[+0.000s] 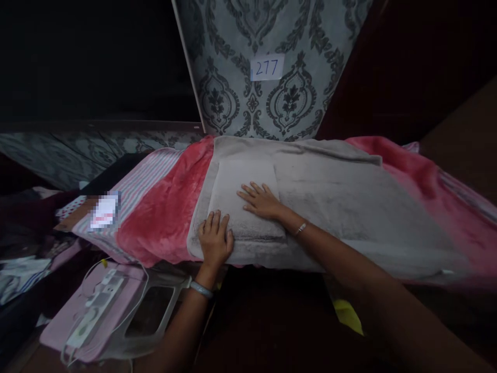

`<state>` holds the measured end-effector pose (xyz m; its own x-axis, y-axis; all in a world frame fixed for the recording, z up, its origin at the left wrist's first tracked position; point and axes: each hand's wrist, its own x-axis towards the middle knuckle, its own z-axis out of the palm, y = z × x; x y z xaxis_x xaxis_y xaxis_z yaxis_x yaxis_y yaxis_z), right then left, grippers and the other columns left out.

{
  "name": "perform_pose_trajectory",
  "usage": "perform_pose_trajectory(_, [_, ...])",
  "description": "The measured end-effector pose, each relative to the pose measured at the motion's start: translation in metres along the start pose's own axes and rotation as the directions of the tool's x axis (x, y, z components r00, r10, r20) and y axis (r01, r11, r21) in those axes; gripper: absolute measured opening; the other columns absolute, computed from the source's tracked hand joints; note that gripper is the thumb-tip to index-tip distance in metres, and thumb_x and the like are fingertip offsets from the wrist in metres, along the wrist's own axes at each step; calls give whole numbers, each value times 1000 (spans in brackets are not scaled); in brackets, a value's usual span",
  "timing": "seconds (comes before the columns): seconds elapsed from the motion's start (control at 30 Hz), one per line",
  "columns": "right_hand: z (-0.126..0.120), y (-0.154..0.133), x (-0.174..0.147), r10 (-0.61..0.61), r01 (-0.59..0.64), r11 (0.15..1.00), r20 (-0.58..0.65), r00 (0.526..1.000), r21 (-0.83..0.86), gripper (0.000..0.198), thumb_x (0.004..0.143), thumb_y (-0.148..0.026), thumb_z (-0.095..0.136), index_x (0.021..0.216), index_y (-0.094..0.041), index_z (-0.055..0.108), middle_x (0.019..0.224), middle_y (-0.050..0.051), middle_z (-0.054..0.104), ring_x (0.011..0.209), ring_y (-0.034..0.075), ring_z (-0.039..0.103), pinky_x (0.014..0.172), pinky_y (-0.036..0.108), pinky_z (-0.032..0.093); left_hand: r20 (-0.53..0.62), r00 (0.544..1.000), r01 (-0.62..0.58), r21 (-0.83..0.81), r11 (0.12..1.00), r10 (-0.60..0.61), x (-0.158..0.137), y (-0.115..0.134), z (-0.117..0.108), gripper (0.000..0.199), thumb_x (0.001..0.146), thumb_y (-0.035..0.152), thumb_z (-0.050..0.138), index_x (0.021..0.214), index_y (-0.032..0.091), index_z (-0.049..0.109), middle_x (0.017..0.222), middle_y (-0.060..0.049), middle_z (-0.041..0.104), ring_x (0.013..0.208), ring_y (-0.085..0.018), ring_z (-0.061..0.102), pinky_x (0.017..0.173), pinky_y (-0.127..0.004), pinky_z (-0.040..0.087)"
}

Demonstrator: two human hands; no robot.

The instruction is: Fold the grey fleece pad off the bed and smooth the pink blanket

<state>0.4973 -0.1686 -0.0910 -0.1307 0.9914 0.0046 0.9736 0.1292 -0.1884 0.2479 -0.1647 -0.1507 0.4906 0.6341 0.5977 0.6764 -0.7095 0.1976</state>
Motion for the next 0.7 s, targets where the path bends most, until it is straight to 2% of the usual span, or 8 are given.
perform_pose_trajectory(0.1, [9,-6,-50,-8,8,999,4,1000,38,63,106,-58,33,165,-34,30,173,3,19,161,33,8,126,64,10,14,1000,22,-9,1000,-22,1,2,-1,47,96,35,45,135,19,67,150,-16,58,143,-35,49,116,-56,32])
perform_pose_trajectory(0.23, [24,-8,-111,41,-40,995,-13,999,92,60,108,-53,31,165,-35,28,173,1,18,161,30,6,126,61,17,27,999,28,-37,999,-27,3,4,-4,48,97,34,45,137,19,66,151,-16,57,144,-35,48,117,-56,31])
perform_pose_trajectory(0.37, [29,-5,-142,72,-60,985,-69,995,161,57,108,-45,30,164,-34,33,171,3,26,161,28,12,125,61,22,64,997,58,-70,996,-53,5,4,-12,45,98,34,45,134,21,68,150,-14,59,144,-34,49,118,-58,31])
perform_pose_trajectory(0.43, [23,-7,-141,76,-53,979,-111,991,197,54,109,-42,30,161,-32,41,167,6,37,159,28,20,124,62,23,59,996,76,-84,994,-71,8,5,-21,42,99,34,43,129,22,71,142,-13,66,139,-34,53,119,-61,28])
perform_pose_trajectory(0.5, [13,-14,-129,59,-21,975,-163,985,221,52,109,-40,31,158,-31,45,161,7,46,156,28,28,125,62,22,40,998,45,-127,991,-40,15,8,-31,43,101,34,40,128,23,72,135,-12,70,136,-33,57,121,-63,26])
perform_pose_trajectory(0.6, [1,-31,-100,-65,105,973,-190,980,206,52,109,-39,36,159,-29,43,160,8,48,154,26,33,127,58,22,71,986,-125,-285,950,150,33,15,-44,50,105,36,33,142,22,62,146,-10,63,142,-28,52,121,-54,34])
perform_pose_trajectory(0.7, [3,-48,-76,-245,268,953,-161,956,142,54,106,-40,48,159,-27,44,163,9,44,156,25,29,128,54,20,168,907,-284,-432,856,385,58,20,-43,54,107,41,26,155,27,49,156,-6,54,147,-21,47,119,-44,41])
